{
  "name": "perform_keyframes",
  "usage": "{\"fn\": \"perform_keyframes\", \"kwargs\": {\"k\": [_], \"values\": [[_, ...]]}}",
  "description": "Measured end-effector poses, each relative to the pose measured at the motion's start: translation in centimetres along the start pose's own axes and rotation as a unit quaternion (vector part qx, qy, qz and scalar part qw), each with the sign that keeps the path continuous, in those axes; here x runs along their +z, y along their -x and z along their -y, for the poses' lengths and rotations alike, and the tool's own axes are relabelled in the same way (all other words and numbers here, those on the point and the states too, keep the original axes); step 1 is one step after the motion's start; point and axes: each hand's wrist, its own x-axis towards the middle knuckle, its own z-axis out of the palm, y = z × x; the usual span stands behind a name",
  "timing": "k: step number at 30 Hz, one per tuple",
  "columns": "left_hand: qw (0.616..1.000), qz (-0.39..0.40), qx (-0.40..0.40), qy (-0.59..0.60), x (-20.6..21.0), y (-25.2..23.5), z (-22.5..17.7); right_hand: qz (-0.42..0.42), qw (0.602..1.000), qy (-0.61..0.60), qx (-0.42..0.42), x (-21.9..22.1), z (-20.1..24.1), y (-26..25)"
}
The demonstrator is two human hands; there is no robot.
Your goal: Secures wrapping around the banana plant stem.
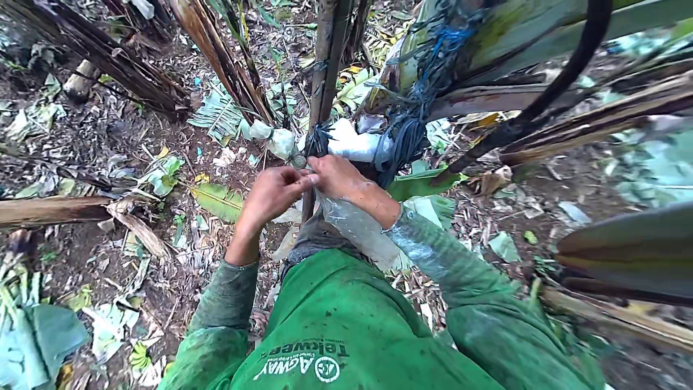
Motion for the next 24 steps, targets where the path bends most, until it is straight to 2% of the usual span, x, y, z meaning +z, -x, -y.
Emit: {"fn": "perform_keyframes", "kwargs": {"k": [4, 9, 11, 13, 15, 17, 20, 24], "values": [[1.0, 0.011, -0.01, -0.007, 1.0, -0.6, 0.5, -0.028, 0.999, -0.031, 0.023, 0.3, 0.8, 0.4], [0.991, 0.06, 0.027, 0.119, 0.2, 0.2, 1.6, -0.012, 0.996, -0.094, 0.003, -0.4, 0.7, 1.0], [0.993, 0.085, 0.057, 0.055, -0.8, 0.0, 2.0, -0.011, 0.996, -0.093, -0.003, -0.4, 0.5, 0.9], [0.981, 0.087, 0.131, -0.112, -2.0, -0.6, 1.9, -0.01, 0.996, -0.093, -0.007, -0.3, 0.1, 0.5], [0.938, 0.043, 0.242, -0.244, -2.5, -1.5, 1.1, -0.01, 0.995, -0.093, -0.018, -0.4, -0.2, 0.2], [0.902, -0.003, 0.309, -0.301, -2.3, -2.3, -0.5, -0.014, 0.995, -0.096, -0.028, -0.5, -0.4, 0.4], [0.884, -0.054, 0.334, -0.323, -1.0, -4.0, -1.8, -0.011, 0.994, -0.108, -0.017, -0.9, -0.6, 0.7], [0.907, -0.099, 0.291, -0.286, 0.7, -5.3, -0.6, 0.007, 0.99, -0.135, 0.04, -1.7, 0.2, 1.6]]}}
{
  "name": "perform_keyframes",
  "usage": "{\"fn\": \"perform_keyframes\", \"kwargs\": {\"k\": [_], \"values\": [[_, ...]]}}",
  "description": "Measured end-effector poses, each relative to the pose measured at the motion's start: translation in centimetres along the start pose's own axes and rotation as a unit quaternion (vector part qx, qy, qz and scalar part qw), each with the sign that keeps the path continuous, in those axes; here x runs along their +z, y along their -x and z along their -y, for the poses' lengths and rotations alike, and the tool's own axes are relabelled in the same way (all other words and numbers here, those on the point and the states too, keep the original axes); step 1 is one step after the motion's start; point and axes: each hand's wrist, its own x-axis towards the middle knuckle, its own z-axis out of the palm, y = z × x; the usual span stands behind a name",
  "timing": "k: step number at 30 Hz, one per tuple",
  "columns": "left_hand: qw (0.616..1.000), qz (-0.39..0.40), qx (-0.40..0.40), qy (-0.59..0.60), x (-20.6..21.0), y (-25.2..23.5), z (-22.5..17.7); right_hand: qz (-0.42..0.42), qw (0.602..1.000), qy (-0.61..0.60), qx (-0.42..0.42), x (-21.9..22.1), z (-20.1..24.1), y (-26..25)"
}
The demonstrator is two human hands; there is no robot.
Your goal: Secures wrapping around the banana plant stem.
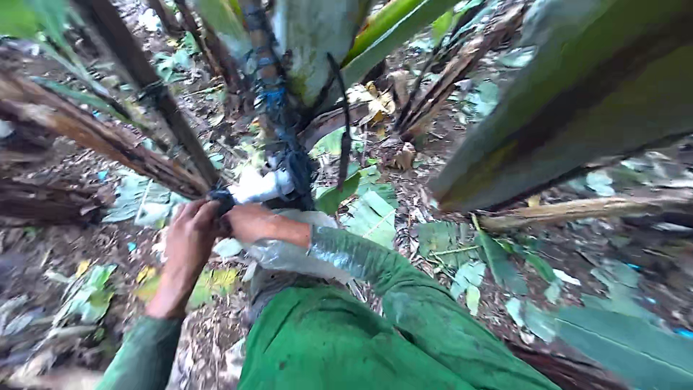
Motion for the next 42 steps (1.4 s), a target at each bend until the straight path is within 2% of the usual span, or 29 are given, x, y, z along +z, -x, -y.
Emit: {"fn": "perform_keyframes", "kwargs": {"k": [6, 9, 13, 17, 24, 28, 32, 35, 37, 40, 42], "values": [[0.983, -0.176, -0.057, -0.013, 3.5, 1.7, 0.7, -0.007, 0.999, 0.029, 0.037, 1.1, 1.7, -0.5], [0.967, -0.229, -0.109, 0.012, 4.3, 1.8, 0.7, 0.012, 0.997, 0.047, 0.056, 0.8, 2.8, -0.5], [0.957, -0.17, -0.214, 0.094, 3.5, 1.2, 0.6, 0.02, 0.996, 0.055, 0.067, 0.8, 3.3, -1.0], [0.928, -0.115, -0.27, 0.232, 2.6, 0.6, 1.3, 0.013, 0.995, 0.053, 0.083, 1.0, 3.7, -1.2], [0.86, -0.019, -0.3, 0.411, 1.0, 0.0, 2.2, 0.0, 0.993, 0.046, 0.11, 1.5, 4.0, -1.0], [0.854, 0.056, -0.249, 0.454, -0.2, -0.3, 3.0, -0.004, 0.991, 0.049, 0.122, 1.5, 4.1, -1.0], [0.883, 0.102, -0.201, 0.411, -0.9, -1.0, 3.4, 0.0, 0.991, 0.055, 0.119, 1.4, 4.1, -1.0], [0.948, 0.077, -0.186, 0.245, -1.5, -1.3, 2.5, 0.0, 0.992, 0.058, 0.115, 1.4, 3.6, -1.1], [0.976, 0.058, -0.174, 0.118, -2.2, -1.1, 1.3, 0.001, 0.992, 0.062, 0.11, 1.3, 3.5, -1.1], [0.99, 0.06, -0.13, 0.02, -3.1, 0.3, -0.1, -0.009, 0.993, 0.068, 0.093, 1.6, 3.3, -1.1], [0.986, 0.1, -0.131, 0.009, -3.7, 1.6, -0.8, -0.011, 0.994, 0.067, 0.085, 1.6, 3.0, -1.2]]}}
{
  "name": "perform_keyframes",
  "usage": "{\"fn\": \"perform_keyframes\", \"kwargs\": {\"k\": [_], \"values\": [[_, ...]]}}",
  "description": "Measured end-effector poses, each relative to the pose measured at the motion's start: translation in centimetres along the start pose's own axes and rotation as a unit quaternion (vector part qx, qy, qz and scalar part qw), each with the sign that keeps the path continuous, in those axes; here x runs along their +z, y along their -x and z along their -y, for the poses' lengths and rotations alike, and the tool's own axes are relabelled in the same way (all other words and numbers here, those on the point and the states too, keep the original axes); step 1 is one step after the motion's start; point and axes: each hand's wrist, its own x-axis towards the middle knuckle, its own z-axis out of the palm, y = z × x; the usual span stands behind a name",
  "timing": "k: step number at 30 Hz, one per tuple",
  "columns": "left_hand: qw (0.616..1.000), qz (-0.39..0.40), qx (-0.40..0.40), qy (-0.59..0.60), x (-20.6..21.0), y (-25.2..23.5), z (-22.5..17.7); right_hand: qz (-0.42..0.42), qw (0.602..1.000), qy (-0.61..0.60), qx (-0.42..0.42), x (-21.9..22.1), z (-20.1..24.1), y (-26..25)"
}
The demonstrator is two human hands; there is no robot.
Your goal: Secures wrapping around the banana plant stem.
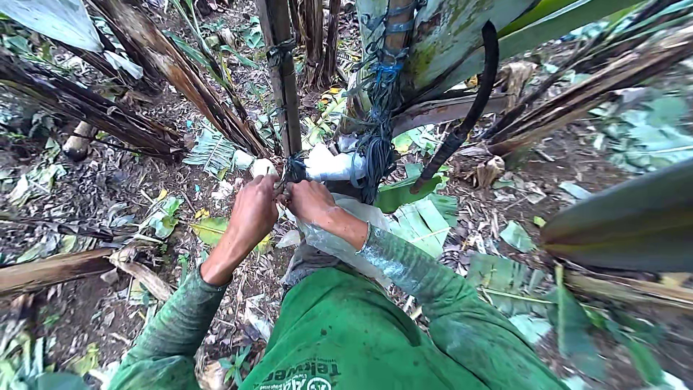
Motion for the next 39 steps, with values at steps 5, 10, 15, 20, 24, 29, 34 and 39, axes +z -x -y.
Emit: {"fn": "perform_keyframes", "kwargs": {"k": [5, 10, 15, 20, 24, 29, 34, 39], "values": [[0.998, 0.056, 0.013, -0.011, 2.0, 3.7, 2.1, 0.004, 0.997, 0.006, -0.073, 0.5, -1.5, -0.3], [0.99, 0.043, 0.135, -0.019, 1.6, 4.6, 3.1, 0.086, 0.984, -0.105, -0.12, -2.3, -1.9, 2.1], [0.98, 0.063, 0.185, -0.018, 1.4, 4.6, 4.1, -0.044, 0.986, -0.005, -0.159, 1.1, -3.3, 1.3], [0.982, 0.064, 0.177, -0.011, 2.0, 5.3, 4.1, -0.209, 0.965, 0.1, -0.119, 4.3, -1.8, 1.9], [0.983, 0.081, 0.166, -0.017, 2.1, 5.2, 3.8, -0.161, 0.972, 0.082, -0.152, 3.2, -2.8, 1.3], [0.968, 0.097, 0.211, -0.091, 0.1, 3.5, 1.1, -0.133, 0.973, 0.084, -0.166, 2.4, -3.2, 0.9], [0.97, 0.012, 0.211, -0.121, -1.6, -0.3, -0.8, -0.093, 0.98, 0.049, -0.168, 1.3, -2.9, 0.2], [0.986, -0.129, 0.108, -0.001, 1.4, -2.9, 0.4, -0.076, 0.988, 0.018, -0.136, 1.2, -2.6, -0.1]]}}
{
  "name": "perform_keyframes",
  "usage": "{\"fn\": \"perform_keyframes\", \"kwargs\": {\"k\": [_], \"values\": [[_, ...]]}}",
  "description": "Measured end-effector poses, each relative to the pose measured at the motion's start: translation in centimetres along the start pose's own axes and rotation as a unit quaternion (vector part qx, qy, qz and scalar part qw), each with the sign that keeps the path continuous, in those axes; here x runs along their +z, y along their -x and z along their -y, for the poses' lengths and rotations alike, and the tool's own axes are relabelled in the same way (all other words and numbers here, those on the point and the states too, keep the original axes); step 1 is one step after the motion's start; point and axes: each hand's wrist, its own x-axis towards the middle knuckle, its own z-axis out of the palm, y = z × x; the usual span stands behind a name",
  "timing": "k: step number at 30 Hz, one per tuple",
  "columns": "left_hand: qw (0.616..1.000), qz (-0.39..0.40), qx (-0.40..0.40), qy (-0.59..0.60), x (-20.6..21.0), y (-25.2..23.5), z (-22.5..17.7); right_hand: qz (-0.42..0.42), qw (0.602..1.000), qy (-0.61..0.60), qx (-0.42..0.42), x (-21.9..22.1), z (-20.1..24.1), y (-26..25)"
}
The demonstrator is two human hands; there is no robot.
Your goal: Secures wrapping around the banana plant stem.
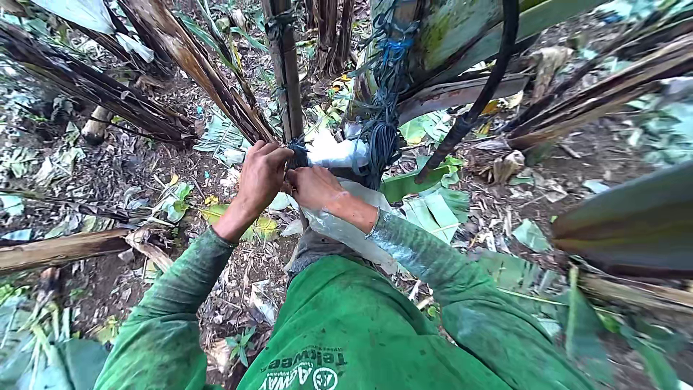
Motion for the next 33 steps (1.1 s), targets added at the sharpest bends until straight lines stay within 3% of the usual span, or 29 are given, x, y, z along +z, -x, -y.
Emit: {"fn": "perform_keyframes", "kwargs": {"k": [3, 7, 11, 17, 24, 33], "values": [[0.996, -0.045, -0.071, 0.02, 1.1, 0.7, -0.4, 0.008, 1.0, 0.0, 0.015, 0.0, 0.4, 0.2], [0.99, -0.047, -0.122, 0.051, 1.5, 1.2, -0.7, 0.017, 0.999, -0.003, 0.038, -0.2, 1.1, 0.4], [0.97, -0.003, -0.205, 0.132, 1.6, 0.3, 0.0, 0.023, 0.998, 0.003, 0.051, -0.3, 1.5, 0.4], [0.929, 0.064, -0.263, 0.253, 0.9, -0.4, 0.7, 0.023, 0.998, 0.001, 0.065, -0.3, 1.7, 0.4], [0.921, 0.124, -0.27, 0.252, 0.8, -0.8, 0.8, 0.036, 0.996, 0.002, 0.077, -0.9, 2.2, 0.4], [0.95, 0.141, -0.217, 0.174, -0.3, -1.0, 1.1, 0.039, 0.996, 0.01, 0.075, -0.7, 2.0, 0.2]]}}
